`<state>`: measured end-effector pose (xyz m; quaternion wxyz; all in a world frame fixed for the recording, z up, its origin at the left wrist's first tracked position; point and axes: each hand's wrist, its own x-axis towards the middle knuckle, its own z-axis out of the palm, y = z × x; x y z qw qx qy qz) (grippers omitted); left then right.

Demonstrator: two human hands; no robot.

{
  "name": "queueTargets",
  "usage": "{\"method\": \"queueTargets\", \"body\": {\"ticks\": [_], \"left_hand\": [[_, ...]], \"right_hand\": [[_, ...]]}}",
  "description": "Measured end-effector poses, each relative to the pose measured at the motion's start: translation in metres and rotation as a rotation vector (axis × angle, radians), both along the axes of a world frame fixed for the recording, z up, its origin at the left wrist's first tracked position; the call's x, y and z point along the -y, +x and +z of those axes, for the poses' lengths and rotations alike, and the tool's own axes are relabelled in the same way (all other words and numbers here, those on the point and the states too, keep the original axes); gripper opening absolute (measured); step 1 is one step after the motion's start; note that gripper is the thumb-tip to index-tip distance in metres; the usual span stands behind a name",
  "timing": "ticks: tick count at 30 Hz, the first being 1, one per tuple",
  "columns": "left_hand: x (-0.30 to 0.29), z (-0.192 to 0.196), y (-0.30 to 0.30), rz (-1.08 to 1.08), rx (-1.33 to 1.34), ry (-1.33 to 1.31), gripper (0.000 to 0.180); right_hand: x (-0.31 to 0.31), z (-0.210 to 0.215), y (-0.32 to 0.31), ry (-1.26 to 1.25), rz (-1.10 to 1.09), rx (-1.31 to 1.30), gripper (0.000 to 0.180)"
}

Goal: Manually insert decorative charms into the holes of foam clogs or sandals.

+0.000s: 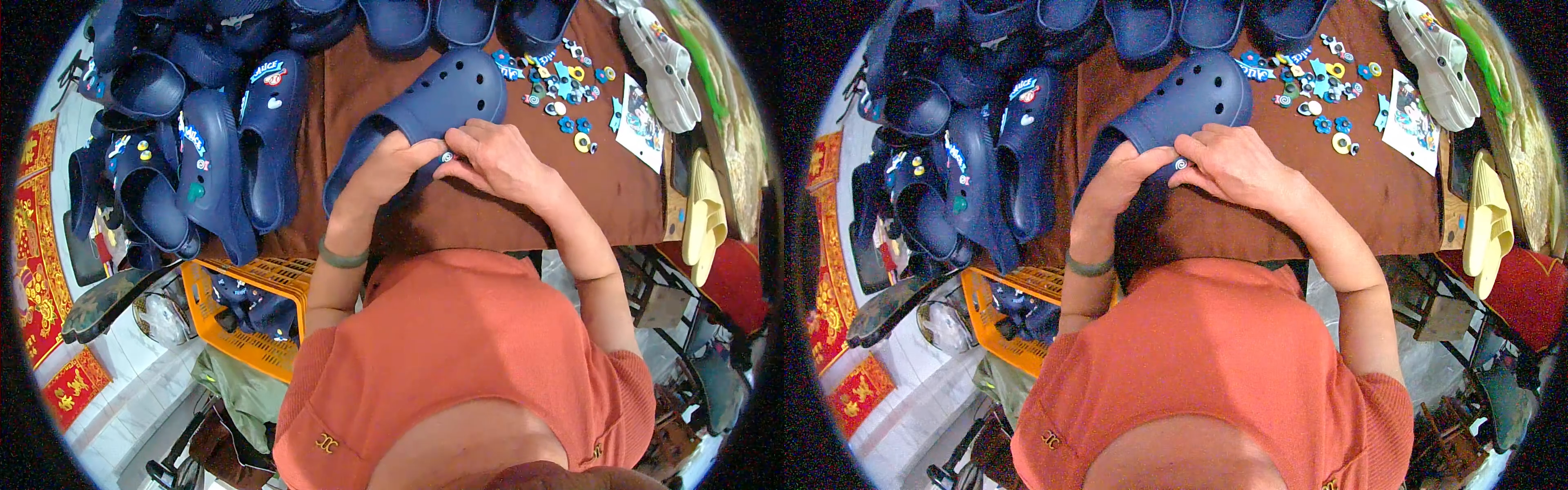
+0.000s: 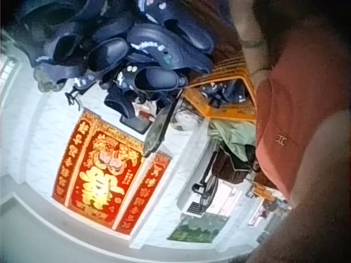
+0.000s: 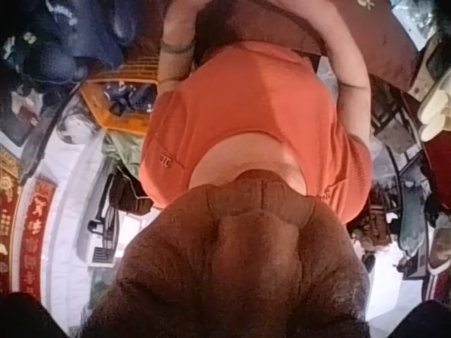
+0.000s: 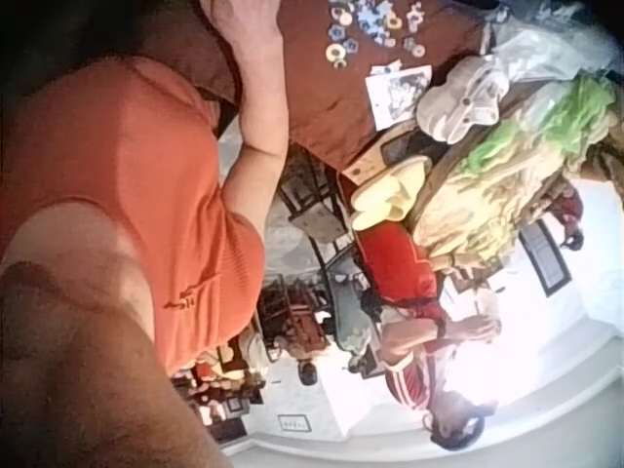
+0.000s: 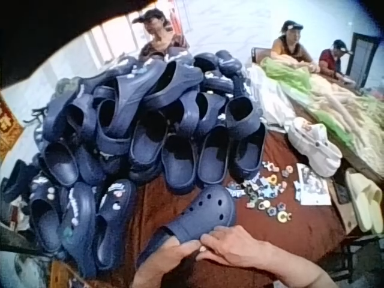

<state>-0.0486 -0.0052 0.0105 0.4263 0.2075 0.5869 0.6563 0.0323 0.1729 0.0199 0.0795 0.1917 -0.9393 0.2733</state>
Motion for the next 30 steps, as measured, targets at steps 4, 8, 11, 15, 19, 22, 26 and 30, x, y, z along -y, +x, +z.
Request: {"method": "queueTargets", "body": {"ticks": [4, 8, 11, 15, 19, 22, 26, 30], "left_hand": [[0.001, 0.004, -0.001, -0.006, -0.062, -0.012, 0.029], [0.004, 0.007, -0.002, -0.042, -0.206, -0.018, 0.027], [0.003, 0.002, -0.003, -0.034, -0.092, -0.003, 0.025], [0.001, -0.01, -0.001, -0.009, -0.127, 0.008, 0.016], [0.0, -0.004, 0.003, 0.055, -0.036, -0.046, 0.017], [0.002, -0.004, 0.006, 0.047, -0.198, -0.081, 0.02], [0.004, 0.003, 0.033, 0.093, -0.649, -0.2, 0.026], [-0.001, -0.003, 0.051, 0.355, -0.406, -0.205, 0.032]], "right_hand": [[-0.002, -0.004, 0.0, -0.044, 0.014, -0.028, 0.037], [0.001, -0.008, 0.001, -0.099, -0.051, 0.004, 0.041], [0.001, -0.013, 0.001, -0.132, -0.07, 0.0, 0.042], [0.0, -0.013, 0.0, -0.11, -0.03, -0.032, 0.039], [-0.002, -0.01, -0.002, -0.116, 0.0, -0.042, 0.034], [-0.006, -0.009, -0.003, -0.099, 0.039, -0.029, 0.03], [-0.007, -0.011, -0.002, -0.067, 0.061, -0.039, 0.028], [-0.001, -0.01, -0.003, -0.095, 0.035, -0.135, 0.029]]}}
